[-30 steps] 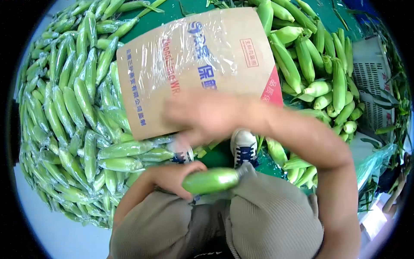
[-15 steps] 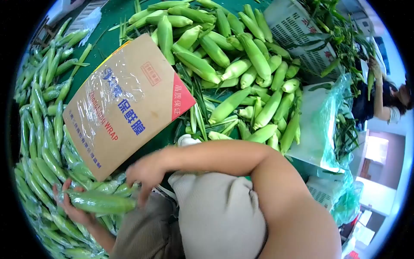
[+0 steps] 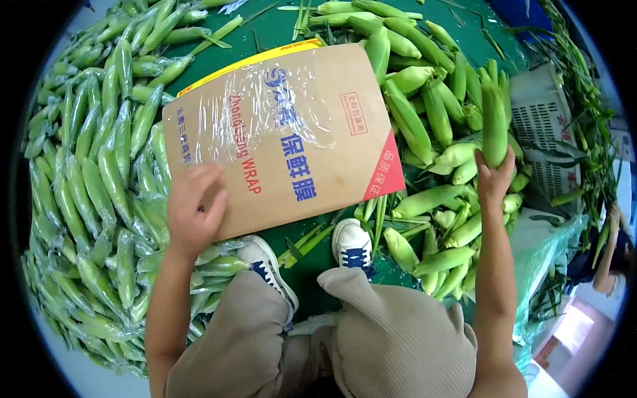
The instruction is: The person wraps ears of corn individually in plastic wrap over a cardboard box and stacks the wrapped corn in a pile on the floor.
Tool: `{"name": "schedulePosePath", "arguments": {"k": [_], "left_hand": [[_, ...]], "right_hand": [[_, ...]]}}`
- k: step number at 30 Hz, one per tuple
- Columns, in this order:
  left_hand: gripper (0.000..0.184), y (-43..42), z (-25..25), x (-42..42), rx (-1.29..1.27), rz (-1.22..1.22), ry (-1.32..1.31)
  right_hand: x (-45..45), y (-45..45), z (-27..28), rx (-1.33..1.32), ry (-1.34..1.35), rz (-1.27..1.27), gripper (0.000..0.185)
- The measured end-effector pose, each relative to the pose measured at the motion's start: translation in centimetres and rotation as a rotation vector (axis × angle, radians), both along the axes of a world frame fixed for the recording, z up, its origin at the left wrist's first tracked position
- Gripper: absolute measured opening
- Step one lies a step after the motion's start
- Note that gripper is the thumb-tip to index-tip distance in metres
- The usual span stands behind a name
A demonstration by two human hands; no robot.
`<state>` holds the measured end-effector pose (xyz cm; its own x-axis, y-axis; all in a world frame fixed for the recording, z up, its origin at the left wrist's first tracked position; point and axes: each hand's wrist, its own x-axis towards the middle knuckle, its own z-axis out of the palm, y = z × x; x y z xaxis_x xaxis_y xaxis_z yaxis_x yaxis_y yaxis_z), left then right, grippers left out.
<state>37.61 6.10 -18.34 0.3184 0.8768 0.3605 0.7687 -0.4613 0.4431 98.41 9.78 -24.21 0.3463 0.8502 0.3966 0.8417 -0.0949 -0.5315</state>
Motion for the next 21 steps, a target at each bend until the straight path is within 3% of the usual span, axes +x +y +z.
{"name": "schedulePosePath", "arguments": {"k": [2, 4, 6, 8, 10, 12, 14, 16, 18, 21], "left_hand": [[0.05, 2.2, 0.5, 1.1, 0.194, 0.012, -0.031], [0.064, 5.7, 2.1, 3.1, 0.368, 0.061, 0.074], [0.069, 9.0, 2.5, 4.4, 0.361, 0.054, 0.24], [0.074, 11.1, 0.8, 4.4, 0.235, 0.048, 0.3], [0.079, 12.3, -2.3, 2.7, 0.015, 0.014, 0.248], [0.075, 12.2, -1.0, 2.4, -0.167, 0.04, 0.217], [0.074, 11.4, -0.6, 2.4, -0.228, 0.074, 0.211], [0.074, 11.3, -0.7, 2.4, -0.25, 0.068, 0.189], [0.074, 11.4, -0.5, 2.8, -0.261, 0.086, 0.189], [0.076, 11.1, 0.3, 3.2, -0.32, 0.091, 0.215]], "right_hand": [[-8.5, 3.5, 4.6, -0.044, -0.146, 0.319, 0.073], [-19.9, 7.3, 9.4, -0.287, -0.084, 0.615, 0.07], [-27.0, 11.0, 8.1, -0.324, -0.108, 0.914, 0.073], [-32.0, 13.1, 6.3, -0.341, -0.084, 1.089, 0.078], [-31.6, 12.9, 5.7, -0.241, 0.033, 1.145, 0.083], [-28.5, 12.3, 6.1, -0.214, 0.137, 1.138, 0.095], [-23.7, 11.2, 5.6, -0.403, 0.134, 1.09, 0.088], [-22.9, 10.6, 4.4, -0.416, -0.235, 1.177, 0.074], [-25.0, 10.6, 3.9, -0.191, -0.266, 1.231, 0.045], [-25.7, 9.9, 2.4, -0.082, -0.274, 1.236, 0.02]]}}
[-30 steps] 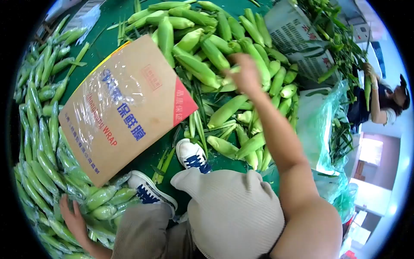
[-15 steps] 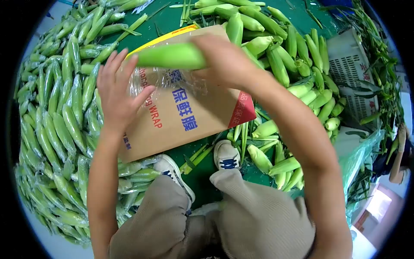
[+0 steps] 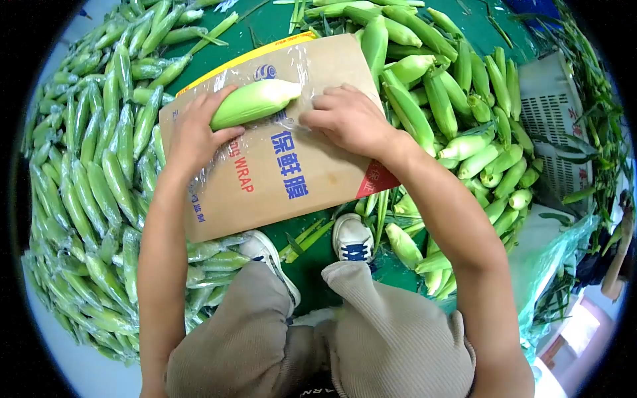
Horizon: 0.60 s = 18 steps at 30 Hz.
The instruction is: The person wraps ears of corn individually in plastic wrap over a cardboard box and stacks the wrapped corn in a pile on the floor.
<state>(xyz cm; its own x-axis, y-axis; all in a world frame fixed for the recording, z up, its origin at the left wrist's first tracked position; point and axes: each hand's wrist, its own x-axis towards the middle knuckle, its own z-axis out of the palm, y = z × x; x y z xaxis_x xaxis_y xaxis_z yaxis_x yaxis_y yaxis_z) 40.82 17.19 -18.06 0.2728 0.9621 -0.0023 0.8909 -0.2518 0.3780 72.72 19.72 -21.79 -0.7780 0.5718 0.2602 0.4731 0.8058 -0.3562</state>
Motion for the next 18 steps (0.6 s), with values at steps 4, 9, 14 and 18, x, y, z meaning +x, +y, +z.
{"name": "schedulePosePath", "arguments": {"k": [4, 9, 14, 18], "left_hand": [[0.076, -1.3, -1.1, 0.0, 0.027, -0.111, -0.149], [0.074, 0.0, -0.2, 1.0, -0.133, -0.136, -0.134], [0.082, -0.8, -2.7, -0.3, 0.063, 0.12, -0.461], [0.084, -8.1, -2.9, -4.1, 0.323, 0.171, -0.13]], "right_hand": [[1.9, -3.5, 0.5, -0.078, 0.553, -0.231, 0.03], [-5.4, 1.0, 1.5, 0.178, 0.215, -0.122, 0.048], [-7.7, 3.1, 2.0, -0.153, -0.062, -0.089, 0.074], [-7.5, 2.9, 1.3, 0.017, 0.013, -0.154, 0.069]]}}
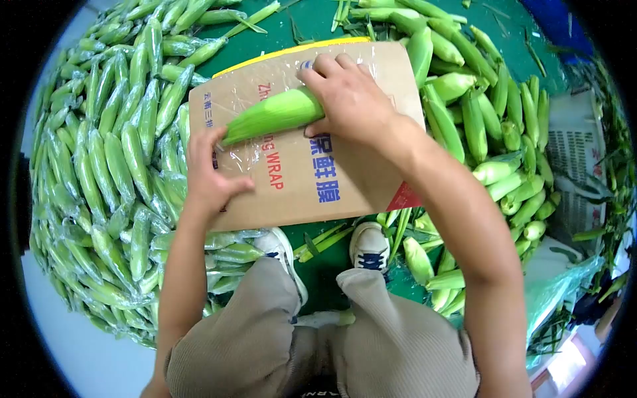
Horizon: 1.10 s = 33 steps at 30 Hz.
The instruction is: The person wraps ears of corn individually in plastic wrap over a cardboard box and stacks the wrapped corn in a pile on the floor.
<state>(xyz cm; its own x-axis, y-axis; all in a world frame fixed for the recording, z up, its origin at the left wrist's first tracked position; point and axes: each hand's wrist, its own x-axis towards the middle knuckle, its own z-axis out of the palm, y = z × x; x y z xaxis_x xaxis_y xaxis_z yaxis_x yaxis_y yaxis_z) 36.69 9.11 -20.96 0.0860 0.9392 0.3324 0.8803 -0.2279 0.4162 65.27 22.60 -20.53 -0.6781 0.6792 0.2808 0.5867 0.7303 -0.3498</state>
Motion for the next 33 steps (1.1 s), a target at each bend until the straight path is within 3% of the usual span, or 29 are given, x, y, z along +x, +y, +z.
{"name": "schedulePosePath", "arguments": {"k": [2, 5, 6, 9, 10, 13, 16, 19, 21, 23, 25, 27, 30, 33], "left_hand": [[0.073, -2.8, 0.5, -0.7, -0.125, 0.061, 0.167], [0.046, -2.4, -1.8, -2.2, -0.053, 0.146, 0.088], [0.021, -2.4, -1.9, -1.7, -0.001, 0.171, 0.108], [0.018, -3.0, -2.4, -1.5, 0.082, 0.379, -0.069], [0.016, -3.8, -1.4, -0.8, 0.181, 0.484, -0.346], [0.027, -7.7, 0.8, 2.4, 0.254, 0.264, -0.587], [0.04, -9.3, 0.0, 5.6, 0.099, -0.124, 0.051], [0.053, -5.7, 1.3, 5.4, -0.116, -0.108, 0.082], [0.06, 0.9, 2.0, 4.8, 0.001, 0.002, 0.47], [0.058, 7.9, 2.6, 3.0, 0.238, 0.139, 0.562], [0.052, 12.7, 4.0, 1.8, 0.186, 0.18, 0.306], [0.041, 12.3, 4.3, 3.0, -0.084, 0.113, -0.393], [0.058, 9.6, 1.5, 3.9, 0.21, -0.171, 0.232], [0.067, 8.2, 0.6, 3.5, 0.248, -0.242, 0.318]], "right_hand": [[0.6, -0.6, -0.1, -0.029, 0.006, 0.025, 0.068], [0.5, -0.1, 0.2, -0.013, 0.023, -0.007, 0.063], [0.4, -0.2, 0.4, -0.023, 0.009, -0.028, 0.062], [0.4, -0.3, 1.4, -0.103, -0.036, 0.07, 0.06], [0.8, -0.7, 1.8, -0.173, -0.051, 0.151, 0.062], [1.5, -4.3, 2.8, -0.572, -0.112, 0.332, 0.064], [0.8, -7.5, 2.0, -0.352, 0.018, 0.359, 0.058], [-0.1, -6.4, 1.4, -0.125, 0.089, 0.152, 0.054], [-1.2, -4.2, 1.4, -0.055, 0.112, -0.055, 0.053], [-2.2, -2.3, 2.6, 0.161, 0.051, 0.052, 0.057], [-3.3, -0.3, 1.8, 0.209, 0.016, 0.101, 0.059], [-3.7, 2.3, 0.5, 0.232, -0.105, 0.068, 0.075], [-4.6, 5.3, 0.7, 0.083, -0.265, 0.014, 0.081], [-4.0, 3.8, 4.5, -0.564, -0.233, 0.132, 0.072]]}}
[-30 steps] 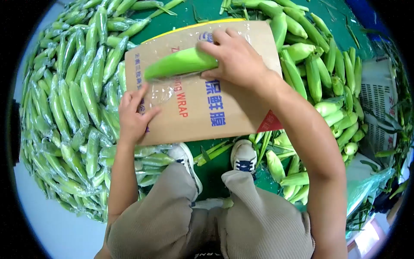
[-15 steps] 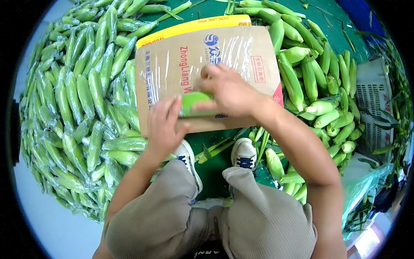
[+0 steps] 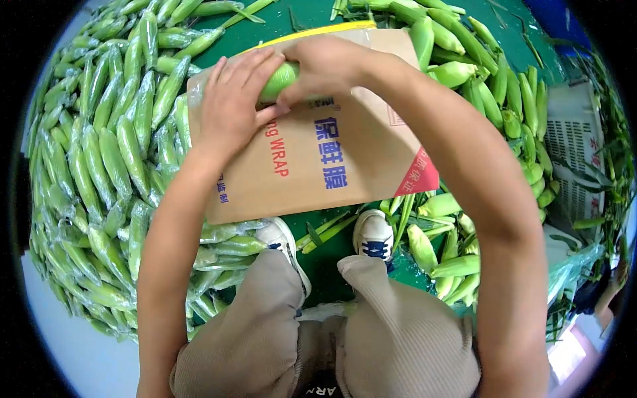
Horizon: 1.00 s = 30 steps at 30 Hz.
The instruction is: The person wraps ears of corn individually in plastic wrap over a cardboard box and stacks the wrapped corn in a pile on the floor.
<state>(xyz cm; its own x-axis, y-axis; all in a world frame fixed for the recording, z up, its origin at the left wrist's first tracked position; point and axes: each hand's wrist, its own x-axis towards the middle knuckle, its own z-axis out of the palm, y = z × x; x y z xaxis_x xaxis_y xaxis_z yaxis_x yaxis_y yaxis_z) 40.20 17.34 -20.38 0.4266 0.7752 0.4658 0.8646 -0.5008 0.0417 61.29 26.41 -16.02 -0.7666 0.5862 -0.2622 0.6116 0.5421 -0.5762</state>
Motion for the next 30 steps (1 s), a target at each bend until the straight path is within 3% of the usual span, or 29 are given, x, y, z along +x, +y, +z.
{"name": "schedulePosePath", "arguments": {"k": [2, 4, 6, 7, 8, 10, 13, 15, 17, 18, 20, 23, 24, 25, 26, 27, 29, 30], "left_hand": [[0.068, -2.1, 0.5, 0.0, -0.221, 0.087, 0.002], [0.064, -4.5, 2.2, 1.3, -0.515, 0.15, -0.03], [0.061, -5.6, 3.1, 2.0, -0.62, 0.117, -0.083], [0.061, -5.8, 4.1, 2.5, -0.732, 0.118, -0.066], [0.06, -6.1, 4.9, 2.8, -0.842, 0.124, -0.046], [0.058, -7.6, 4.8, 3.0, -0.931, 0.055, -0.119], [0.056, -10.2, 6.1, 2.9, -1.151, 0.063, -0.176], [0.056, -14.0, 4.3, 2.4, -1.436, -0.203, -0.25], [0.065, -18.1, 3.5, 4.5, -1.903, -0.481, -0.002], [0.07, -19.9, 2.7, 4.6, -2.09, -0.521, -0.094], [0.08, -21.4, 0.6, 2.0, -2.155, -0.354, -0.377], [0.1, -22.0, 2.0, -2.0, -1.898, -0.309, -0.686], [0.105, -22.2, 3.4, -3.5, -1.861, -0.252, -0.577], [0.104, -23.0, 3.3, -4.3, -1.796, -0.248, -0.664], [0.095, -21.8, 6.0, -4.0, -1.752, -0.05, -0.532], [0.086, -22.5, 5.9, -5.6, -1.638, 0.045, -0.595], [0.068, -23.6, 6.1, -7.2, -1.198, 0.233, -0.959], [0.055, -24.0, 4.4, -6.8, -0.956, 0.142, -1.316]], "right_hand": [[0.4, -1.3, 1.1, -0.185, -0.007, 0.069, 0.075], [0.3, -0.5, 3.2, -0.35, -0.147, 0.016, 0.066], [0.4, 2.0, -3.4, 0.043, 0.367, 0.148, 0.061], [-0.7, 1.9, -5.1, 0.387, 0.421, 0.294, 0.063], [-1.7, 0.2, -6.3, 0.466, 0.186, 0.337, 0.07], [-2.1, -2.5, -8.0, 0.592, 0.098, 0.334, 0.077], [-2.1, -2.6, -8.0, 0.546, 0.062, 0.33, 0.082], [-1.9, -3.2, -7.8, 0.471, 0.073, 0.309, 0.082], [-1.7, -4.5, -7.7, 0.566, 0.143, 0.322, 0.082], [-1.5, -5.5, -7.7, 0.614, 0.178, 0.326, 0.082], [1.3, -11.3, -2.8, -0.097, 0.393, 0.433, 0.09], [4.9, -22.6, -4.3, -0.572, 0.363, 0.32, 0.086], [5.8, -25.3, -5.7, -0.745, 0.403, 0.235, 0.08], [6.0, -27.8, -7.2, -0.82, 0.411, 0.182, 0.078], [5.4, -29.1, -8.8, -0.893, 0.43, 0.123, 0.077], [5.2, -29.4, -9.8, -0.902, 0.502, 0.063, 0.077], [3.8, -29.1, -10.5, -0.942, 0.664, -0.023, 0.077], [2.9, -28.5, -10.2, -0.961, 0.749, -0.049, 0.077]]}}
